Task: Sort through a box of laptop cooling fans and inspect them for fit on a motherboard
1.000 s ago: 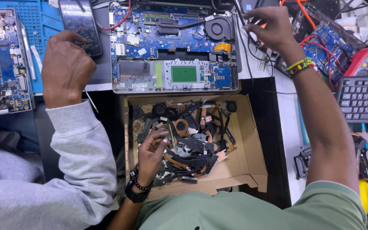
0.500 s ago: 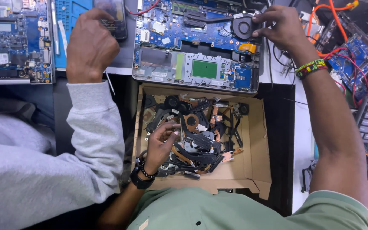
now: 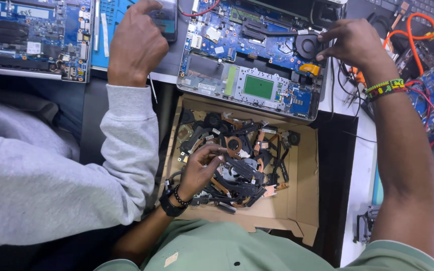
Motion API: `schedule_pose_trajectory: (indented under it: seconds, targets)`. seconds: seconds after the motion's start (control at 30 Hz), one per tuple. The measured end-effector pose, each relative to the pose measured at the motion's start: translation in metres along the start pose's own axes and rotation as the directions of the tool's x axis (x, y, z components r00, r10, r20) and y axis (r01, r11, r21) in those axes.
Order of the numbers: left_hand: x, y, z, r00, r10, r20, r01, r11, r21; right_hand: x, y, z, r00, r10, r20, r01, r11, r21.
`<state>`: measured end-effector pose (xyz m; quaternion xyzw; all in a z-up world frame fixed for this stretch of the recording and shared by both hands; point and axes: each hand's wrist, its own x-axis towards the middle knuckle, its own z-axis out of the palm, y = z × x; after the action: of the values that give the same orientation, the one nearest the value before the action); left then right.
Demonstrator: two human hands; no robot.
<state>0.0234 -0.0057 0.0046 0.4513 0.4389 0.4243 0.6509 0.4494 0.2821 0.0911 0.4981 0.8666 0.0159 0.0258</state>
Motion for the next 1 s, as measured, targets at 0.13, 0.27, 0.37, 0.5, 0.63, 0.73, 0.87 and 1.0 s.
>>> schedule_pose_trajectory:
  seconds: [0.13,0.27,0.37,0.5,0.63,0.73,0.87,1.0]
  targets:
    - [-0.011,0.014,-0.005,1.000,-0.021,-0.010,0.020,0.999,-0.027,0.003,-0.018,-0.014,0.997,0.042,0.060,-0.040,0.999,-0.036]
    - [-0.027,0.023,-0.012,0.997,0.065,-0.046,-0.064,0.997,0.031,0.006,-0.010,-0.006,0.993,0.067,0.094,-0.068,0.998,0.011]
    - [-0.037,0.028,-0.018,0.991,0.101,-0.087,-0.103,0.995,-0.019,0.005,-0.008,-0.005,0.995,0.030,0.091,-0.038,0.995,0.088]
    - [-0.050,0.034,-0.026,0.989,0.072,-0.130,-0.073,0.997,-0.007,-0.001,-0.036,-0.029,0.993,0.085,0.087,-0.106,0.956,0.273]
    - [-0.060,0.033,-0.034,0.983,0.037,-0.182,-0.037,0.999,0.003,-0.005,-0.065,-0.037,0.954,0.265,0.138,-0.286,0.944,0.164]
    - [-0.065,0.035,-0.032,0.969,0.063,-0.238,-0.037,0.993,0.112,-0.011,-0.085,-0.046,0.935,0.296,0.196,-0.342,0.900,0.270]
    - [-0.071,0.035,-0.022,0.978,0.139,-0.153,-0.110,0.977,0.182,-0.014,-0.067,-0.034,0.974,0.203,0.098,-0.222,0.944,0.245]
    - [-0.076,0.027,-0.015,0.992,-0.065,-0.104,0.060,0.997,-0.045,-0.006,-0.068,-0.045,0.965,0.190,0.180,-0.212,0.972,0.107]
